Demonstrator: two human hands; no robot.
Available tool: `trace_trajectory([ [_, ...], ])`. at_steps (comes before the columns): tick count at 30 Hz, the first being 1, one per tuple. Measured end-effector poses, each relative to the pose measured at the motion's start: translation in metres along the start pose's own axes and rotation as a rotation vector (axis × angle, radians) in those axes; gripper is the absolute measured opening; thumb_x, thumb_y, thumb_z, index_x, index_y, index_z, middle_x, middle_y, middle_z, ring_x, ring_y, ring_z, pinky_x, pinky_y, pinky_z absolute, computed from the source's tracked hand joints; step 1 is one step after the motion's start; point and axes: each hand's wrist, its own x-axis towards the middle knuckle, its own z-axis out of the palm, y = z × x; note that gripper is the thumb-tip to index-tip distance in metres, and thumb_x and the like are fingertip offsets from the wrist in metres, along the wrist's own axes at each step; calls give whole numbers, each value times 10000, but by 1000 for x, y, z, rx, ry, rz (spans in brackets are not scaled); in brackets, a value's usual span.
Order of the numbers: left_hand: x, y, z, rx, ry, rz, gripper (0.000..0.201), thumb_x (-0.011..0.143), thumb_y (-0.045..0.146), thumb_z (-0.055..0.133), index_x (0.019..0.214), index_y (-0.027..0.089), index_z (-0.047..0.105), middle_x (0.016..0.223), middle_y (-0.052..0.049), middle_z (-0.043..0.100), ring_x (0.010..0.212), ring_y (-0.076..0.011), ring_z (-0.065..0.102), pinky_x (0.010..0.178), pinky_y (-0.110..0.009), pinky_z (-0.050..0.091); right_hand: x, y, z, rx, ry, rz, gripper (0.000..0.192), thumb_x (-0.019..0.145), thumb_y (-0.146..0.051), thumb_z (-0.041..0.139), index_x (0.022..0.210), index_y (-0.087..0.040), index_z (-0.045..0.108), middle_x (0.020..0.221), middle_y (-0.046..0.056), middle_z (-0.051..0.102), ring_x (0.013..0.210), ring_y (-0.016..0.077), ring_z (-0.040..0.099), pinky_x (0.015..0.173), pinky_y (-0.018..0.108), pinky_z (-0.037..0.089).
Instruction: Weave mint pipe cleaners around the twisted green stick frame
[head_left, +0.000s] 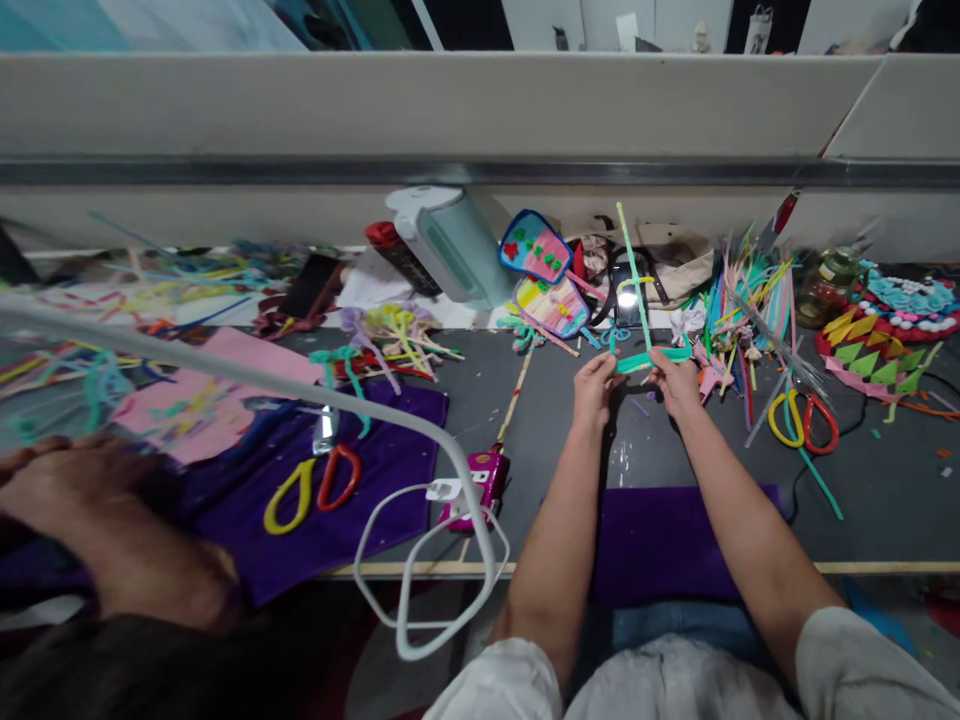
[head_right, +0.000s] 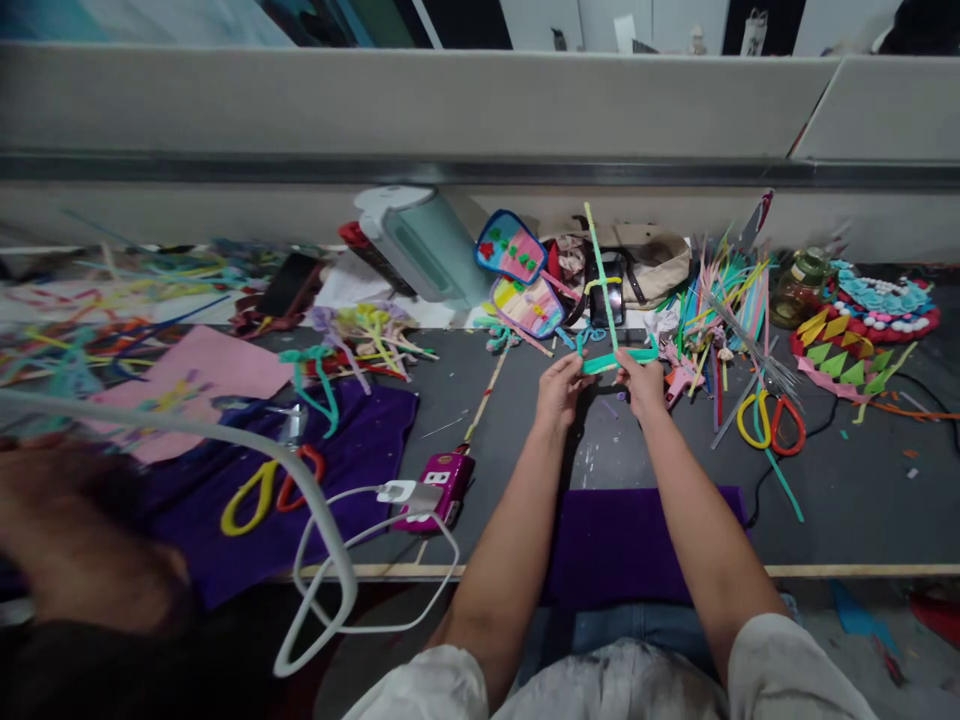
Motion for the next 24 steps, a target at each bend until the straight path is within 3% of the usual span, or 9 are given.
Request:
trace_trajectory([
  [9,5,1,-2,-17,18,65,355,522,289,969,768,143,759,778,-18,742,597,-77,599,591,-201,491,2,-4,2,32,0,52,340,512,-265,912,735,-160,679,543,-64,618,452,51,500,408,166,446],
  [17,0,-2,6,-134,-191,-116,371,713,343,884,972,118,743,888,-101,782,768,-188,745,795,-337,612,2,-4,3,78,-131,71,318,590,-322,914,739,-173,676,567,-58,645,488,64,542,485,179,513],
  [20,-1,-3,9,-145,-172,-126,282,748,253,857,946,103,723,864,-104,782,749,-187,754,792,-326,618,2,-3,4,55,-209,79,286,648,-345,888,758,-175,685,615,-41,684,526,77,586,525,192,537],
  [24,0,-2,9,-182,-141,-118,222,788,204,814,958,102,715,871,-104,784,755,-197,766,738,-294,630,4,-1,4,52,-192,59,279,635,-314,894,709,-183,659,624,-39,698,567,89,640,555,194,557],
])
